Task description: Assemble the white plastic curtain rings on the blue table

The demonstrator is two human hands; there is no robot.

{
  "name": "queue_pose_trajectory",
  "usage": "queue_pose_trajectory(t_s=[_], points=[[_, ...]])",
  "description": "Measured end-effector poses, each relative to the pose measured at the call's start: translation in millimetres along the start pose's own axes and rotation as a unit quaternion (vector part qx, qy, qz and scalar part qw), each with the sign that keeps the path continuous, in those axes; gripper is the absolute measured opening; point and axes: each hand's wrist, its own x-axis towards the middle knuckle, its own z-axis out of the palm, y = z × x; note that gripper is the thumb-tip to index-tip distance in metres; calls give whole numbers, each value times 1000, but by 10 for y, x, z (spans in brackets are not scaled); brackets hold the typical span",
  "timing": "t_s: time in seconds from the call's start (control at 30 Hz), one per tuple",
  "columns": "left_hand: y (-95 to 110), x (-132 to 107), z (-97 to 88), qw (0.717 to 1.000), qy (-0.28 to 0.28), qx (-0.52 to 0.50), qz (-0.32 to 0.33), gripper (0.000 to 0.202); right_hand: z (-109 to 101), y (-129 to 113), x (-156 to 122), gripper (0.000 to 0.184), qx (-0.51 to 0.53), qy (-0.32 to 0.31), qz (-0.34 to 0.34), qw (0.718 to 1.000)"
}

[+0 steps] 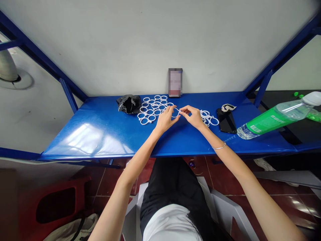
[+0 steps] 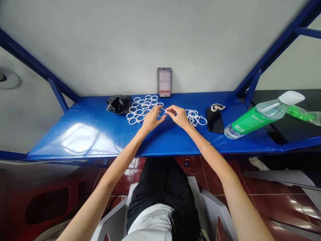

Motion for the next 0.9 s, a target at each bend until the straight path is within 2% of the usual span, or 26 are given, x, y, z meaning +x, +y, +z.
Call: queue_pose_trajectory(t_s=[0.13,0.33,0.5,0.67,0.77,0.83,0.9], points=[[-14,10,-3,1000,15,-2,-6,43,-7,-21,1,24,-1,8,2,1000],[-45,14,23,1000,-9,-6,-25,45,-5,-22,0,26,0,5,-1,1000],[-98,16,89,991,-22,-129,-12,42,-7,-33,5,26,12,5,-7,1000],[-136,11,253,947,-39,-315,-41,51,-19,-35,14,25,28,-3,-13,1000],[-134,-2,377,888,-72,-447,-82,60,-30,-26,16,24,43,-20,-2,999],[-136,-9,444,861,-89,-491,-94,63,-35,-21,15,23,48,-38,5,998],[-145,-9,487,851,-99,-508,-90,64,-36,-19,14,21,49,-58,6,997]])
